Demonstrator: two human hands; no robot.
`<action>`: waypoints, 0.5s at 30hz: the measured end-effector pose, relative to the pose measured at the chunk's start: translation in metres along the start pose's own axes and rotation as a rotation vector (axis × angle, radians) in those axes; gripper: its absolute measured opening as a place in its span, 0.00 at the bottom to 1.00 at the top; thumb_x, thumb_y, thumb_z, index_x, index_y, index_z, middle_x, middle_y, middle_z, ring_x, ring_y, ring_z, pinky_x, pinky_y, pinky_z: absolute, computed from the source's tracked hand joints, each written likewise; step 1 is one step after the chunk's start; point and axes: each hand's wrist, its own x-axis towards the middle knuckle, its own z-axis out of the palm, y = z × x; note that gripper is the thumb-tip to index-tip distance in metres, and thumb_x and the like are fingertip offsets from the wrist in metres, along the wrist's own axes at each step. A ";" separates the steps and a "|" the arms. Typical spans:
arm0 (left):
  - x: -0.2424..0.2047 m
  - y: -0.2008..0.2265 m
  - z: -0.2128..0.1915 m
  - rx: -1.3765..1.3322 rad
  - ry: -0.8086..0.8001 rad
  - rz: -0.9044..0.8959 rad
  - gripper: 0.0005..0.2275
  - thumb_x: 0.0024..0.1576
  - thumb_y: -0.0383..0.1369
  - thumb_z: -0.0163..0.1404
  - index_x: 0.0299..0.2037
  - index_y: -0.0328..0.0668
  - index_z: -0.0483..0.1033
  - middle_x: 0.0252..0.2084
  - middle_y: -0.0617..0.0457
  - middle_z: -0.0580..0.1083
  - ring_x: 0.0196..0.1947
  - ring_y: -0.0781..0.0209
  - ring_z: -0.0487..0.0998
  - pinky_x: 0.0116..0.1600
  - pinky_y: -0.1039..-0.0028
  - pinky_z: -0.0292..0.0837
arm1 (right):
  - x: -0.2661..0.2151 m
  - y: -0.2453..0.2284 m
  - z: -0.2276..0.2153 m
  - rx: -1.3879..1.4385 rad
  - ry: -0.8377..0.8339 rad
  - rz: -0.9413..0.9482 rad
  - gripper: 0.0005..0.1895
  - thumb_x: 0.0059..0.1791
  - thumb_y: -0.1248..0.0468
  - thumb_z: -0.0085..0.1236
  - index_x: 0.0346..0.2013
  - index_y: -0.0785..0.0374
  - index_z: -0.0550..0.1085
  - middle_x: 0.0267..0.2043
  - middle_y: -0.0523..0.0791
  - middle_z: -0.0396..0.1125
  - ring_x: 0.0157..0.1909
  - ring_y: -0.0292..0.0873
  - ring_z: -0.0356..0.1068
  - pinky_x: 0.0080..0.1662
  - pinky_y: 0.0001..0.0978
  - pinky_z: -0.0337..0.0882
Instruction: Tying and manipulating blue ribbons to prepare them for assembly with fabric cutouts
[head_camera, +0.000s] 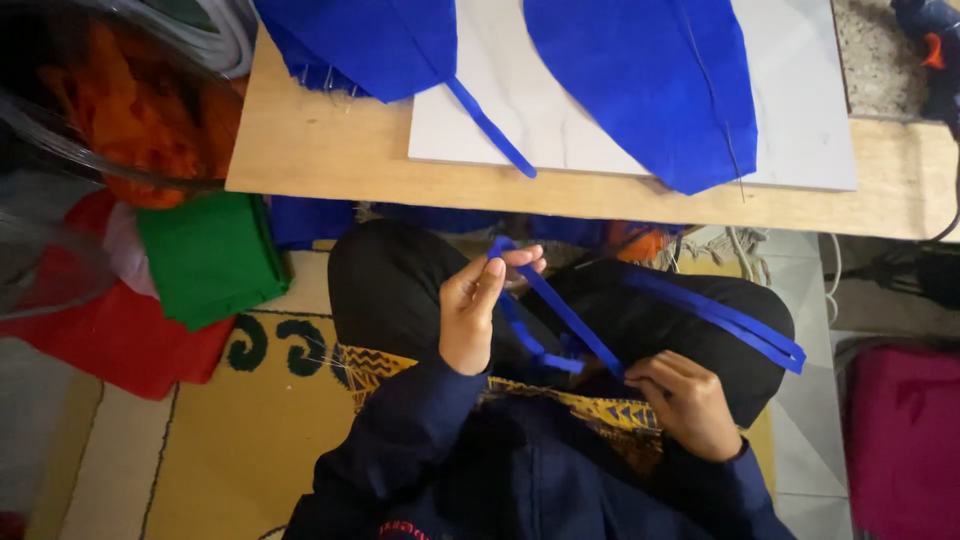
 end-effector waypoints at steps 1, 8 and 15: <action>-0.001 0.008 0.002 0.058 0.001 0.031 0.13 0.57 0.34 0.39 0.40 0.29 0.71 0.42 0.44 0.72 0.41 0.57 0.74 0.51 0.75 0.65 | -0.001 0.001 0.003 -0.041 0.035 -0.003 0.06 0.33 0.74 0.53 0.22 0.62 0.72 0.23 0.41 0.65 0.22 0.39 0.62 0.28 0.24 0.63; -0.002 0.019 0.010 0.119 -0.036 0.116 0.13 0.58 0.33 0.38 0.42 0.28 0.70 0.44 0.43 0.72 0.41 0.58 0.74 0.50 0.76 0.65 | -0.001 0.006 0.013 -0.125 -0.021 -0.043 0.03 0.35 0.68 0.54 0.22 0.60 0.72 0.25 0.40 0.67 0.25 0.41 0.66 0.31 0.25 0.66; -0.018 0.015 0.036 0.251 -0.168 0.090 0.13 0.57 0.33 0.37 0.39 0.30 0.72 0.43 0.46 0.73 0.48 0.58 0.70 0.54 0.74 0.62 | 0.026 -0.035 -0.010 0.141 0.158 -0.045 0.18 0.35 0.77 0.46 0.39 0.66 0.69 0.50 0.47 0.64 0.50 0.45 0.65 0.49 0.29 0.64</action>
